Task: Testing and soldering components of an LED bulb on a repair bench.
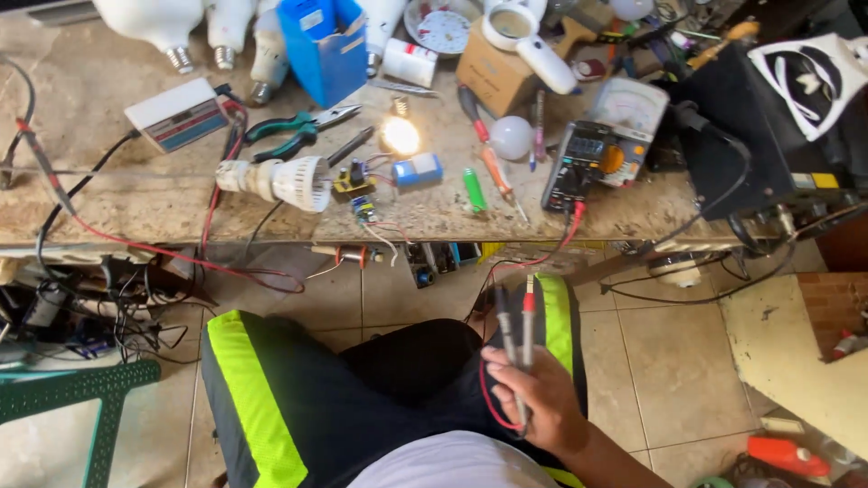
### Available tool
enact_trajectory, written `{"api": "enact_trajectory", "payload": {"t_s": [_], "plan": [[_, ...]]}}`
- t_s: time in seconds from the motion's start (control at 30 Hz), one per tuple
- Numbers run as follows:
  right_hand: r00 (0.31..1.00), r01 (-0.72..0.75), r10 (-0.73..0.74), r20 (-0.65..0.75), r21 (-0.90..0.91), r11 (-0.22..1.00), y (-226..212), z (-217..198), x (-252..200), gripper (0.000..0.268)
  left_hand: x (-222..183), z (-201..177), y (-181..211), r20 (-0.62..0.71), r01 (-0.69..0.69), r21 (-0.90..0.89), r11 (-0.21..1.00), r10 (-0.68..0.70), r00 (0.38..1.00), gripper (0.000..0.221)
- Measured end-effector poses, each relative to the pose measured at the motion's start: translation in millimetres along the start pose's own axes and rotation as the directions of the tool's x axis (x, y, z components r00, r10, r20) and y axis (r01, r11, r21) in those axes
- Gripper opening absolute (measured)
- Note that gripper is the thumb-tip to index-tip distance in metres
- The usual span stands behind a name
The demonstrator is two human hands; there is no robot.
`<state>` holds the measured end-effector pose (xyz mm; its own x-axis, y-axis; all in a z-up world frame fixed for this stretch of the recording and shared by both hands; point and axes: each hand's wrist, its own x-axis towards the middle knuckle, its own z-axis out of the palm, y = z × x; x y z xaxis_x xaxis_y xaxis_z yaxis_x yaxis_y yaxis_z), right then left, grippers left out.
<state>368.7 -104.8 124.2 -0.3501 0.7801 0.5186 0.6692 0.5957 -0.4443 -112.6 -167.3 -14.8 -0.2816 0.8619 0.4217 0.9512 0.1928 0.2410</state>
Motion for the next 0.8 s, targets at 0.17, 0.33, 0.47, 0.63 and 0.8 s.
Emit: {"api": "enact_trajectory", "payload": {"t_s": [0.17, 0.33, 0.47, 0.63, 0.8], "plan": [[0.975, 0.213, -0.198, -0.101, 0.167, 0.963, -23.1, 10.8, 38.0, 0.027, 35.6, -34.5, 106.8, -0.029, -0.071, 0.044, 0.997, 0.072, 0.997, 0.029], [0.946, 0.322, -0.321, -0.043, 0.247, 0.914, -34.3, 6.1, 56.8, 0.034, 78.2, -55.9, 252.6, 0.031, -0.318, -0.627, 0.711, 0.431, 0.902, 0.051], [0.95, 0.31, -0.308, -0.045, 0.239, 0.92, -24.4, -1.1, 60.9, 0.037, 98.4, -41.1, 300.2, -0.114, -0.485, -0.717, 0.502, 0.601, 0.791, 0.039], [0.966, 0.237, -0.213, -0.145, 0.172, 0.956, 15.8, -10.9, 70.4, 0.047, 118.5, -27.6, 327.9, -0.159, -0.42, -0.756, 0.502, 0.482, 0.862, 0.031], [0.936, -0.018, -0.016, -0.35, -0.094, 0.995, 66.9, -0.5, 122.7, 0.02, 131.1, -24.9, 340.1, -0.106, -0.247, -0.843, 0.479, 0.302, 0.948, 0.021]]}}
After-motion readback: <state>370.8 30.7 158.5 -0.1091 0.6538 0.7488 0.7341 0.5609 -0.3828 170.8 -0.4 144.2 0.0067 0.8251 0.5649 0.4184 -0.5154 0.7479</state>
